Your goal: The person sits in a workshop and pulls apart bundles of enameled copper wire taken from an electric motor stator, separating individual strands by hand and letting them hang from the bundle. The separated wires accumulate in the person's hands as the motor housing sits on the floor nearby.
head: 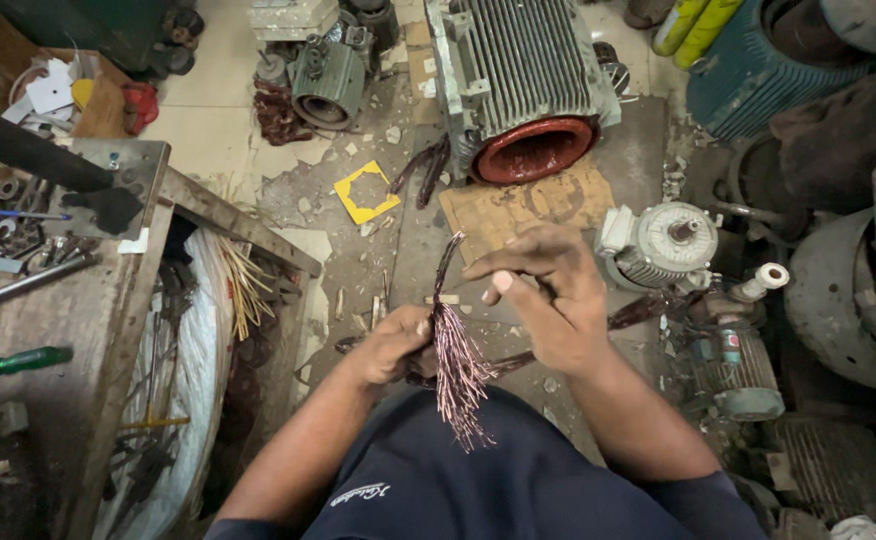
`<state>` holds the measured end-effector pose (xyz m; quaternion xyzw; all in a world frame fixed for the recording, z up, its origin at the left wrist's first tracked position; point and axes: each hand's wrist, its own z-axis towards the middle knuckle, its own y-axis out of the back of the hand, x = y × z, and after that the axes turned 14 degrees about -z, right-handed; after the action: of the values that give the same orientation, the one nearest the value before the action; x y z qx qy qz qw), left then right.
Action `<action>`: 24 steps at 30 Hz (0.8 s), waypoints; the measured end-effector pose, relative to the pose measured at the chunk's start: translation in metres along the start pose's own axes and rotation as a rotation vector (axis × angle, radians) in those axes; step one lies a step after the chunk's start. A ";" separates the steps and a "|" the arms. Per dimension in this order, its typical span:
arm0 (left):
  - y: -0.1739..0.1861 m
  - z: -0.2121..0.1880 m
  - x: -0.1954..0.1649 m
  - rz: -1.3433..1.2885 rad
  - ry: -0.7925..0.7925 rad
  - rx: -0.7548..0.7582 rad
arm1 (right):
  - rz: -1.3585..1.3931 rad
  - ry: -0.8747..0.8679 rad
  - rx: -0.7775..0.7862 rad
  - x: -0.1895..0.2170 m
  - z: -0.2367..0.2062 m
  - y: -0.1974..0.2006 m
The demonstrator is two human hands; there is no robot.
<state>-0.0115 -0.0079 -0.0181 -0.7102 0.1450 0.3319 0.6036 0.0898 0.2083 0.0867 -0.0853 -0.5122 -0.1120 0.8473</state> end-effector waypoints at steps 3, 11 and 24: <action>-0.002 -0.001 -0.001 -0.132 -0.013 0.125 | 0.015 0.002 0.016 0.005 0.000 0.003; -0.005 0.002 -0.002 -0.121 -0.006 0.052 | -0.350 0.160 -0.052 0.015 -0.004 0.004; -0.016 0.003 -0.006 -0.068 -0.055 -0.075 | -0.914 0.389 0.323 0.069 -0.010 0.009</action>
<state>-0.0067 -0.0023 -0.0025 -0.7274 0.0916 0.3356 0.5914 0.1317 0.2074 0.1433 0.3013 -0.3408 -0.4039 0.7937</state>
